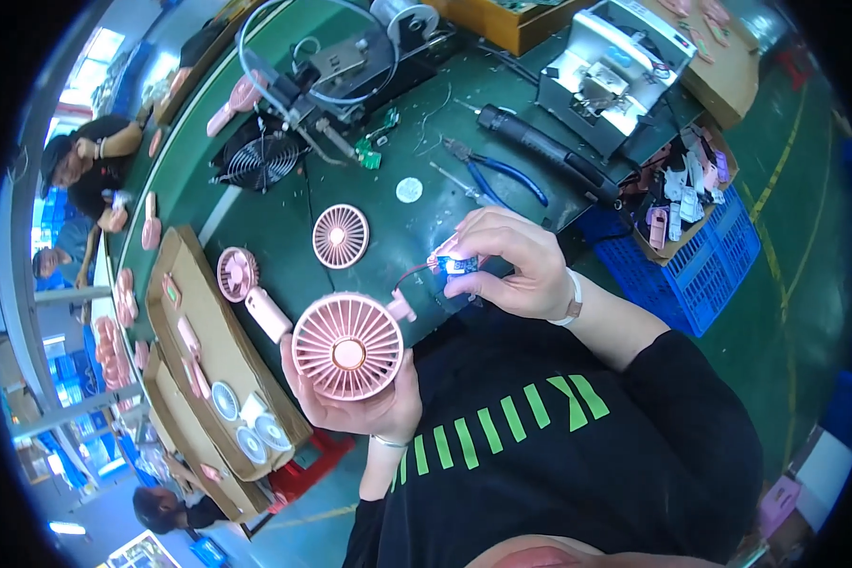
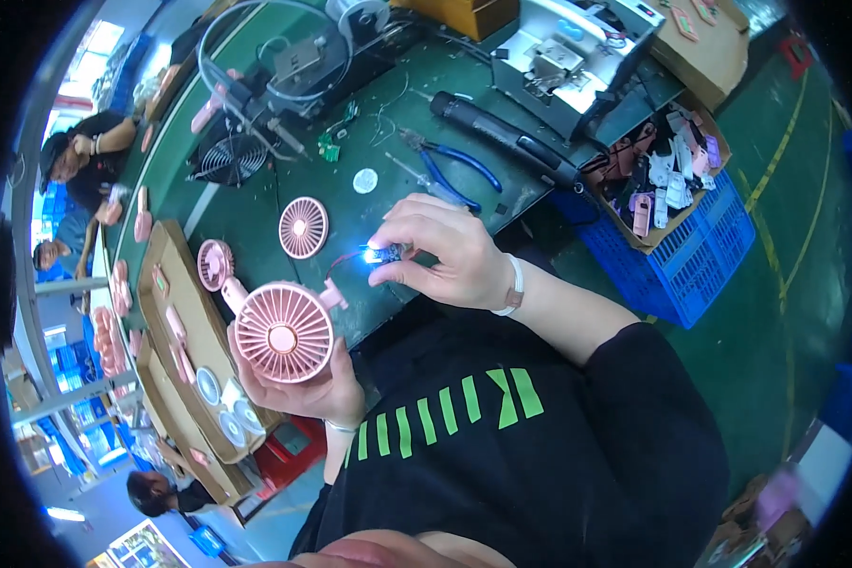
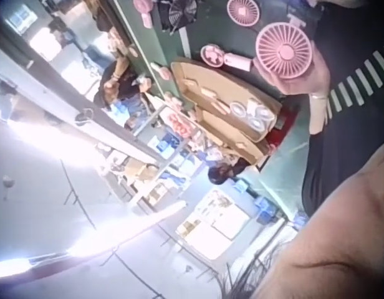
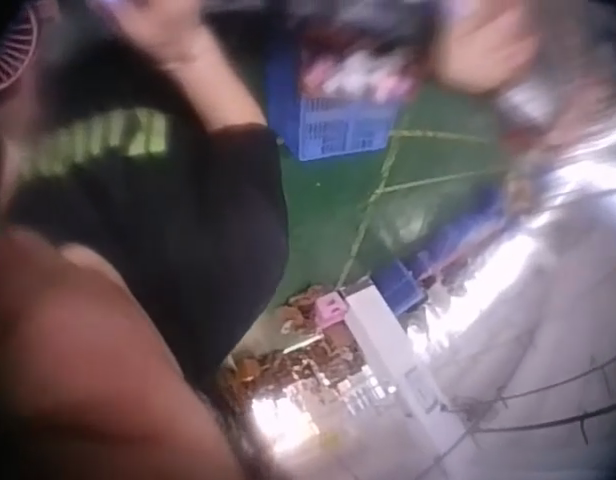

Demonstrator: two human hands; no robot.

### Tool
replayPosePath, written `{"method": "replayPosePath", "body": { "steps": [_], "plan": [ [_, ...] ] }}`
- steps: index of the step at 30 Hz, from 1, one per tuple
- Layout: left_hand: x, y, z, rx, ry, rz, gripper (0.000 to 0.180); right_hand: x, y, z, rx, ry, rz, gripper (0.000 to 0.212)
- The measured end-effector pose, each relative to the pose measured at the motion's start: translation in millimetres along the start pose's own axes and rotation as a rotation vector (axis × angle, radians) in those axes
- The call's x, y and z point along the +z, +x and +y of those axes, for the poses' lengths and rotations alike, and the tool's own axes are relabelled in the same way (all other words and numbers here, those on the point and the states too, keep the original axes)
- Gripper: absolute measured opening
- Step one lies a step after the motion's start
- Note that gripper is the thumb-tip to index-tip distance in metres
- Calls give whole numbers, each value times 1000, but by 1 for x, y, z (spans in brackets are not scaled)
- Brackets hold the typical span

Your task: The person assembles portable electric fans by placing batteries and circuit boards into the handle housings, snapping the casings together, and securing screws using an electric screwdriver. The person then tests the fans and electronic components by hand.

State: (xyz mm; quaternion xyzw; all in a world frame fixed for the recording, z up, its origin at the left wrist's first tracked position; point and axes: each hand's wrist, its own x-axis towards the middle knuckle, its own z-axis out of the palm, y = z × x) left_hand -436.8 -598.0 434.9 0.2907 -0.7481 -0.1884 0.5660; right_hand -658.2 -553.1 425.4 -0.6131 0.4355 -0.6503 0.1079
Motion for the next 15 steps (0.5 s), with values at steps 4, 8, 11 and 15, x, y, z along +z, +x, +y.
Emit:
{"method": "replayPosePath", "body": {
  "steps": [4, 8, 11, 15],
  "plan": [
    [-8, -3, -3, -24, 86, -13, 98, 8, 1, 1, -81, -28, -3, 37],
    [-11, -1, -6, -23, 69, -36, 98, 11, -1, -1, -24, -9, -25, 39],
    [-10, -3, -9, -30, 17, -2, 97, 17, -2, 2, -40, -7, 19, 40],
    [-10, -4, -14, -40, -8, -4, 96, 18, -2, 1, -50, -23, 13, 41]
  ]
}}
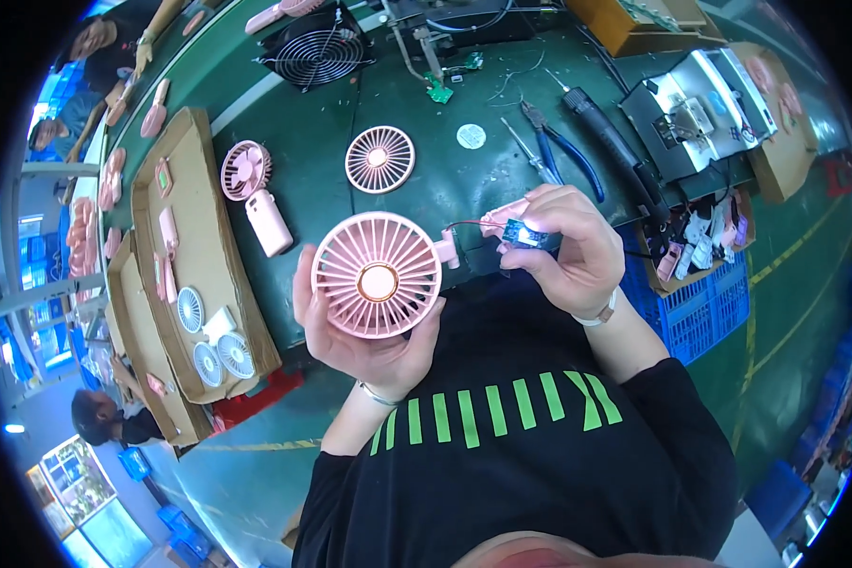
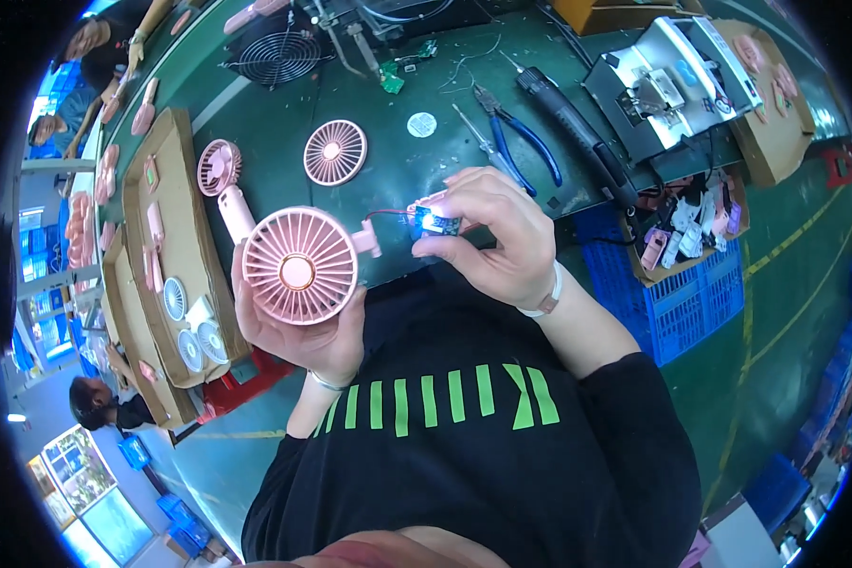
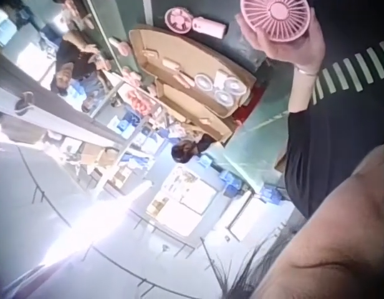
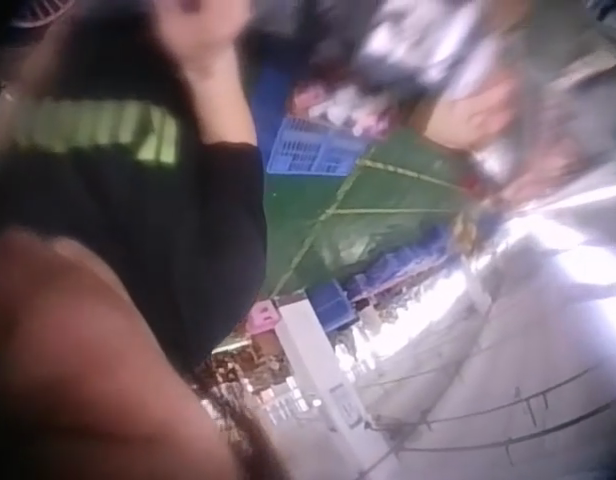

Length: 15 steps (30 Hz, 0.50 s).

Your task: The person assembles portable electric fans by placing batteries and circuit boards into the handle housings, snapping the casings together, and securing screws using an electric screwdriver. The person then tests the fans and electronic components by hand.

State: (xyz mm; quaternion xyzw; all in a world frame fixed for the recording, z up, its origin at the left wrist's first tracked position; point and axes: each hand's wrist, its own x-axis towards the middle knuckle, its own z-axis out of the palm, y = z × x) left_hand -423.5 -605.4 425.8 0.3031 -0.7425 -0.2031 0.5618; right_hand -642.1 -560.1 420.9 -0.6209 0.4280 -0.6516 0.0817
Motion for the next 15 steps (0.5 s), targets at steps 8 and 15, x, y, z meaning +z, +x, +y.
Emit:
{"method": "replayPosePath", "body": {
  "steps": [8, 15],
  "plan": [
    [-3, -3, -1, -90, -34, -15, 96, 2, 1, -4, -4, -47, -21, 39],
    [-2, -4, -2, -112, -98, 1, 95, 4, 1, -2, -20, -32, -6, 40]
  ]
}}
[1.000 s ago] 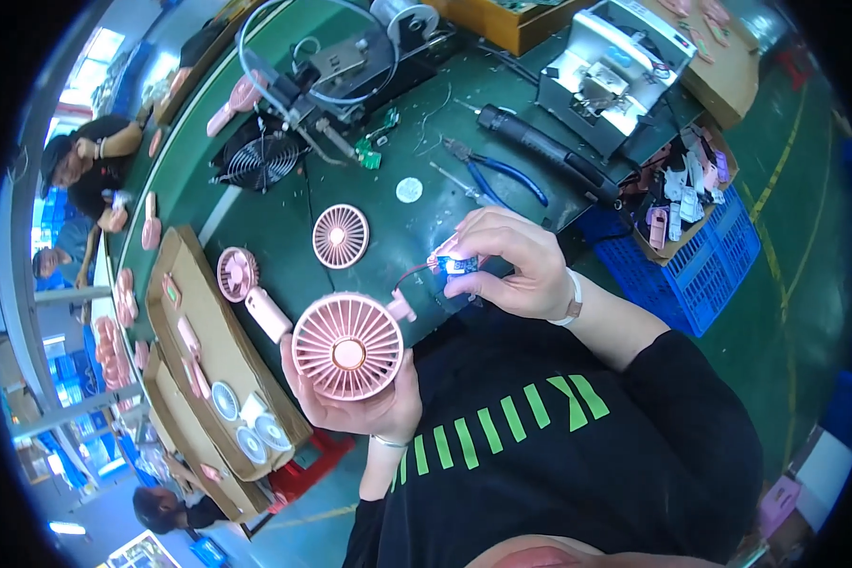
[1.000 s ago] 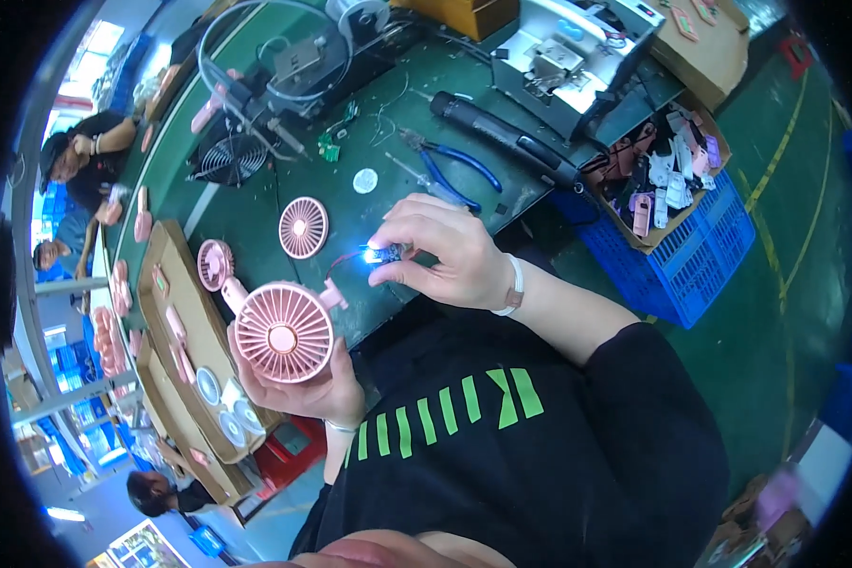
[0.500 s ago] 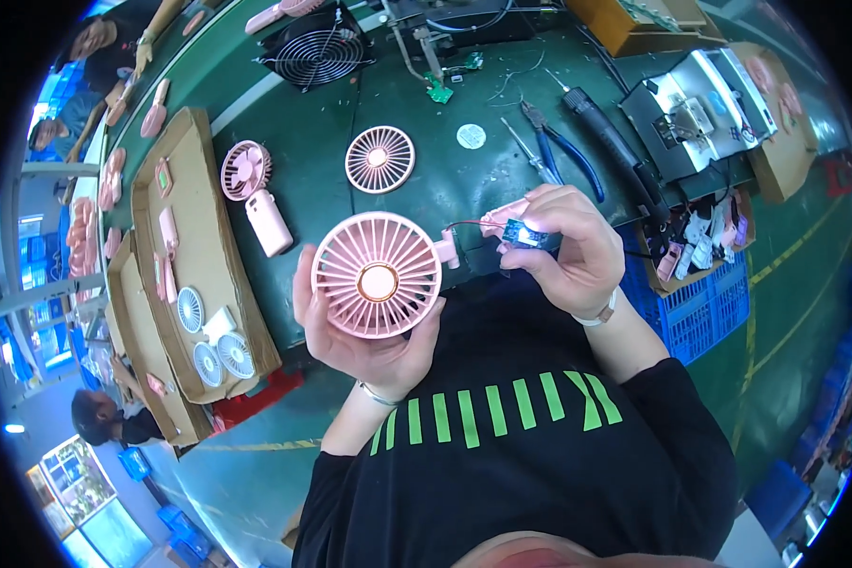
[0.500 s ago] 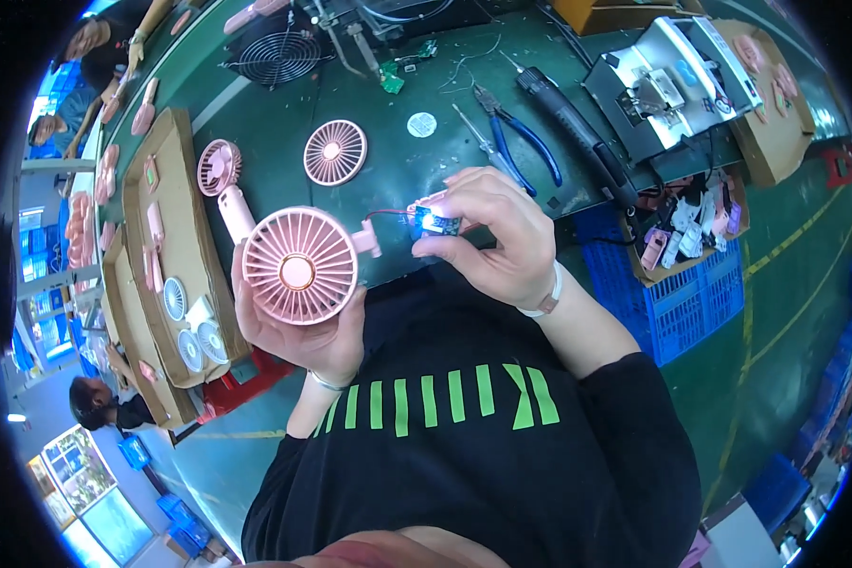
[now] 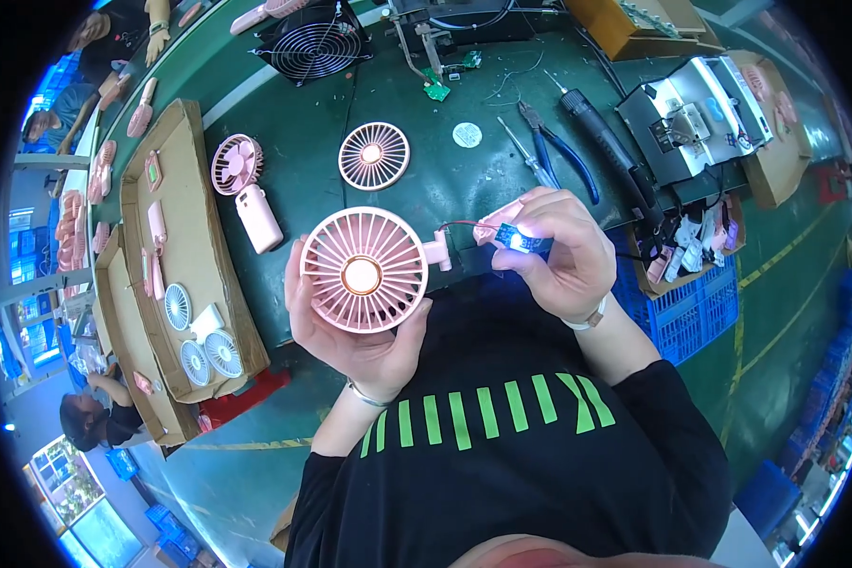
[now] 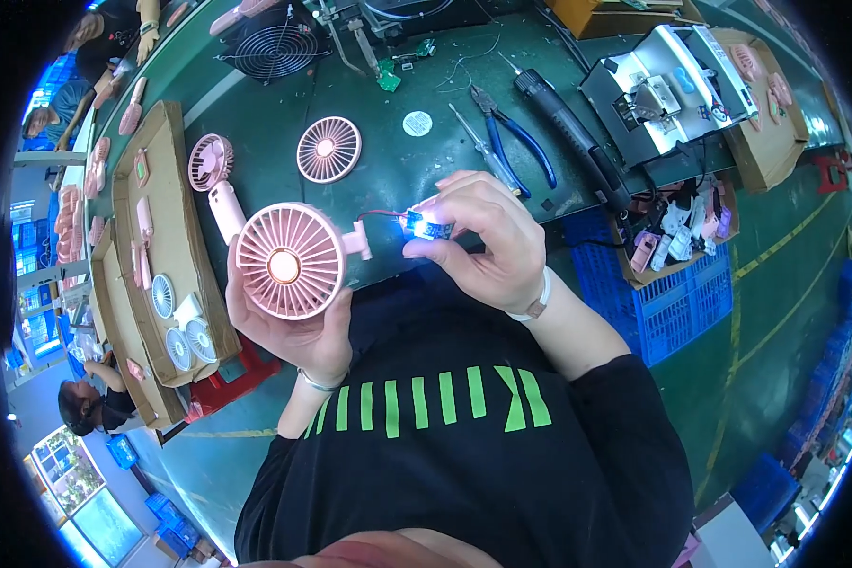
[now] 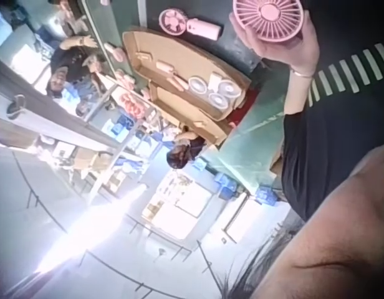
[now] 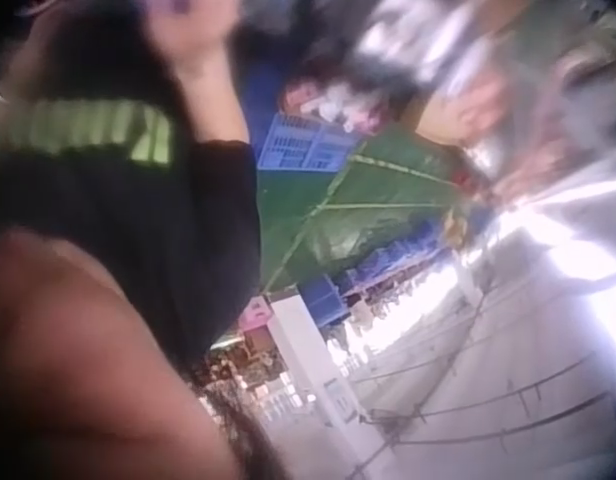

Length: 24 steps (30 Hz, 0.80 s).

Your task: The person assembles portable electric fans by placing batteries and circuit boards into the handle housings, snapping the casings together, and securing screws using an electric screwdriver. The person then tests the fans and electronic components by hand.

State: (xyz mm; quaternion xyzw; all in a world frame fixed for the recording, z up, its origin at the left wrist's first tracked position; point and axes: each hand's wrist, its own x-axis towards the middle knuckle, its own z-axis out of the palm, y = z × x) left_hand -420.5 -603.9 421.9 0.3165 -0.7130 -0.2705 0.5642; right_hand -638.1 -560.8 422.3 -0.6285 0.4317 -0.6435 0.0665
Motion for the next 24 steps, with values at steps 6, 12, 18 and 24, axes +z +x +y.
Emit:
{"method": "replayPosePath", "body": {
  "steps": [6, 12, 18, 24],
  "plan": [
    [0, -1, 0, -24, -32, 22, 95, 4, 5, 0, -47, 1, 13, 42],
    [4, -1, 1, -37, -47, 50, 95, 0, 4, 1, -43, 6, -8, 42],
    [4, 0, 2, -32, -62, 66, 95, -4, 6, 0, -35, -5, -17, 41],
    [5, 2, 3, -31, -69, 64, 95, -5, 6, 1, -40, -33, 12, 43]
  ]
}}
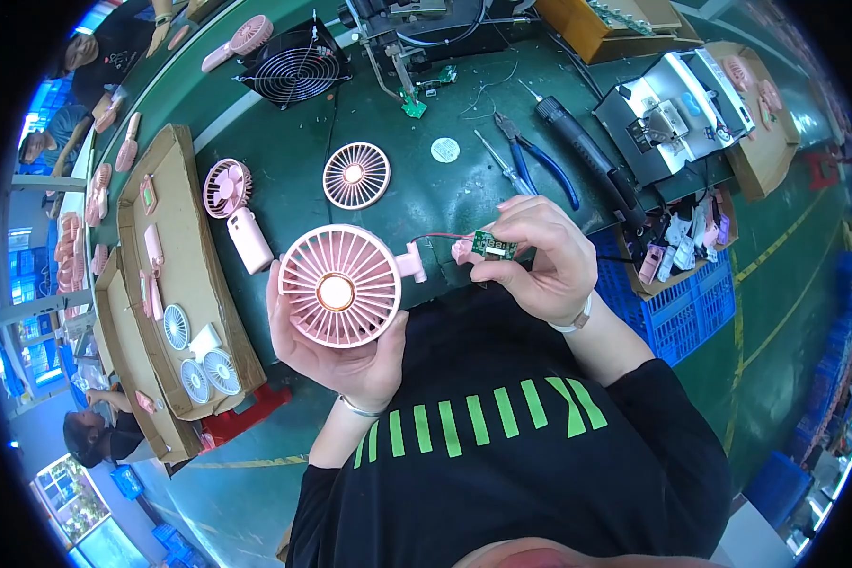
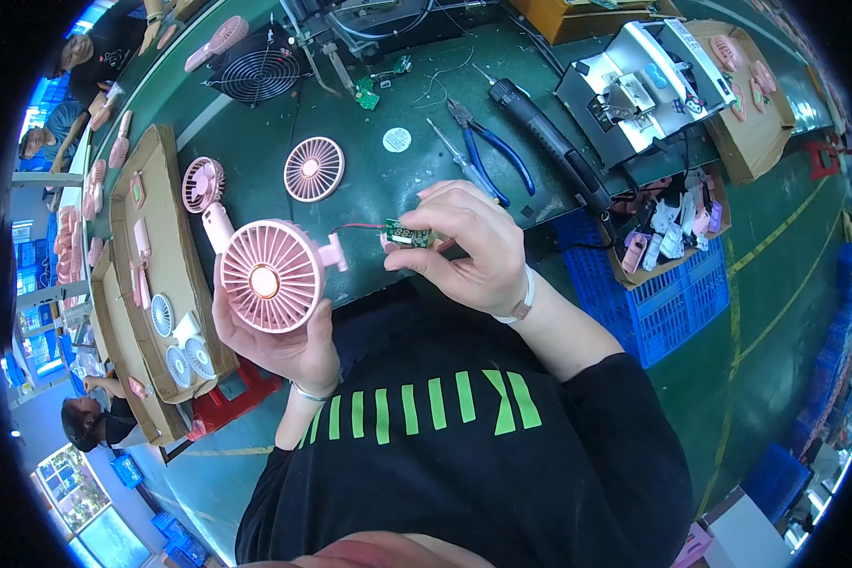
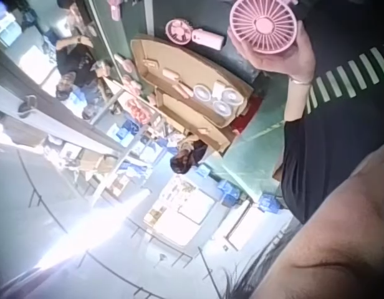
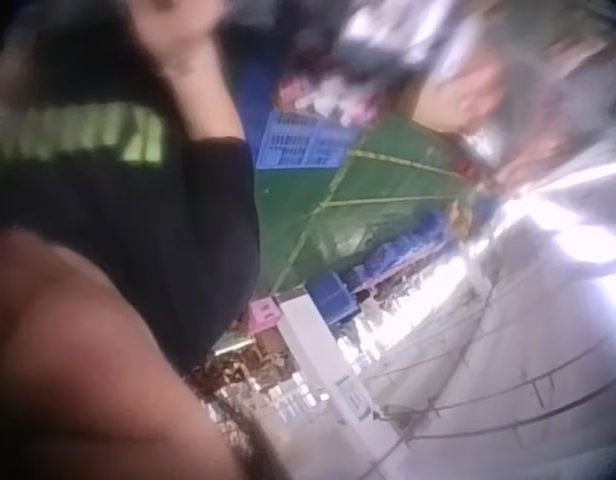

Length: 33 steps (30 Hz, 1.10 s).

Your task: The person assembles portable electric fans by placing batteries and circuit boards into the handle housings, snapping the casings together, and securing screws using an electric screwdriver. The person then tests the fans and electronic components by hand.

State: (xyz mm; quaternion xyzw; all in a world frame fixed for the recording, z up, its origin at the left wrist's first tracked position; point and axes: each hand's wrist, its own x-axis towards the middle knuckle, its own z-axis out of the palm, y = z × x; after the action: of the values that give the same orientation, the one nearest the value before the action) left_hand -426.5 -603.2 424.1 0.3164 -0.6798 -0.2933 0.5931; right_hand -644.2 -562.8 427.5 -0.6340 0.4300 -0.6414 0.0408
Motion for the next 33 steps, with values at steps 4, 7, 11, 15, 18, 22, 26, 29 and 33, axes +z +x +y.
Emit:
{"method": "replayPosePath", "body": {
  "steps": [4, 7, 11, 15, 18, 22, 26, 29, 33],
  "plan": [
    [2, 0, 0, -12, -5, 9, 94, 1, -3, 3, 12, 4, 1, 42],
    [5, -1, -8, -25, -3, 17, 92, 1, -11, 5, 123, -25, -58, 42],
    [8, -8, -38, -39, 72, -28, 91, 11, -20, 21, 152, -89, -109, 36],
    [10, -21, -58, -260, 14, -35, 92, 22, -35, 32, 240, -62, -175, 33],
    [11, -21, -62, -278, -16, -24, 91, 23, -35, 33, 200, -91, -201, 31],
    [13, -20, -61, -269, 2, -30, 90, 25, -36, 33, 234, -100, -213, 30],
    [13, -20, -61, -241, 30, -32, 89, 23, -37, 32, 246, -97, -210, 29],
    [12, -19, -60, -209, 62, -37, 89, 24, -37, 33, 218, -86, -173, 29],
    [12, -18, -60, -164, 118, -43, 89, 27, -37, 35, 161, -129, -163, 29]
  ]
}}
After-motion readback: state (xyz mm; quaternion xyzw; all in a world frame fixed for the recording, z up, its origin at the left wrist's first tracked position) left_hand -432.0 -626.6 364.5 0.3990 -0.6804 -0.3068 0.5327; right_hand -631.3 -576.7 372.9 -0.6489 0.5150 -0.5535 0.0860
